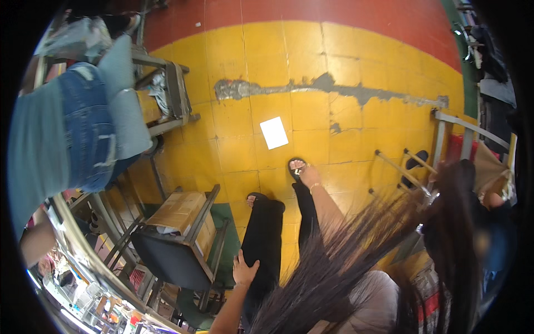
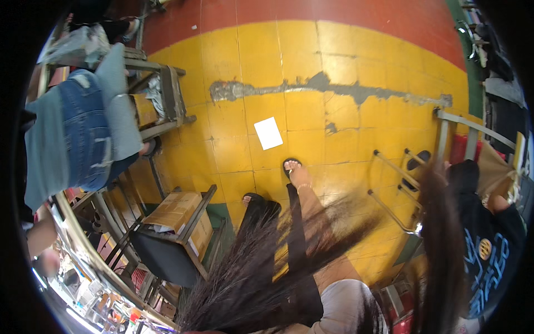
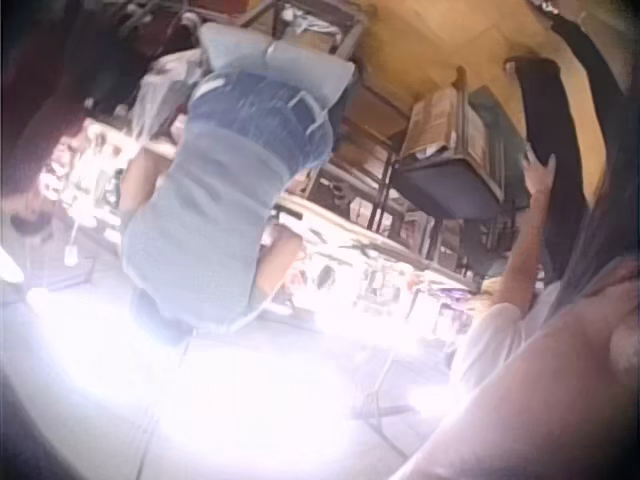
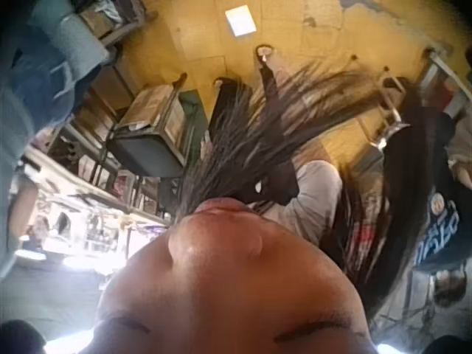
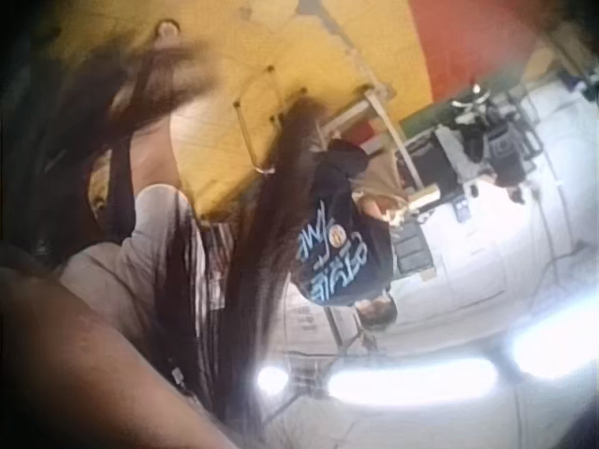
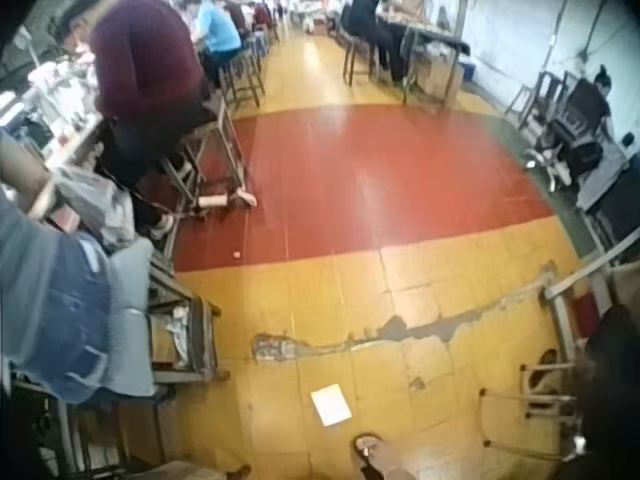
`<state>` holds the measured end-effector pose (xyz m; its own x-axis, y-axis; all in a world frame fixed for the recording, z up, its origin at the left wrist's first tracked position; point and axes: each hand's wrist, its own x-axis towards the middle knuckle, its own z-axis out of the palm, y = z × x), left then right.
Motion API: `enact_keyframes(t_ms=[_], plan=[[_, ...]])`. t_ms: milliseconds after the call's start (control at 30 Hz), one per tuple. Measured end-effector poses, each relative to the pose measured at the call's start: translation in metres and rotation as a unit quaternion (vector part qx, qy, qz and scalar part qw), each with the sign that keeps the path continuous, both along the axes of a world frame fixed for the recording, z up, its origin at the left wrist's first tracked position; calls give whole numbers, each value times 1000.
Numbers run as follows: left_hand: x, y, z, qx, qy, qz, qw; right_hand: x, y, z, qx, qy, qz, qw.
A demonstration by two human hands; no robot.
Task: The person assembles a shoe part by applying glue to a curved piece and attaching a smaller strip. They use a hammer to press the joint and smooth the edges, repeating the process on multiple units at a factory workstation.
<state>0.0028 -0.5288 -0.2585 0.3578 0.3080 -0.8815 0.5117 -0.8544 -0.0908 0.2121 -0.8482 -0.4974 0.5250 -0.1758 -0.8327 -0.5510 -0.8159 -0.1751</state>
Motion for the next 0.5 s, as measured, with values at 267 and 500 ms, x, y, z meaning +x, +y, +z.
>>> enact_keyframes(t_ms=[267,500], plan=[[-70,72,-29,38,-36,-30,998,74,69,-191,-105,-77,-161,978],[-88,89,-24,10,-83,-38,996,82,105,-224,-183,-14,-256,949]])
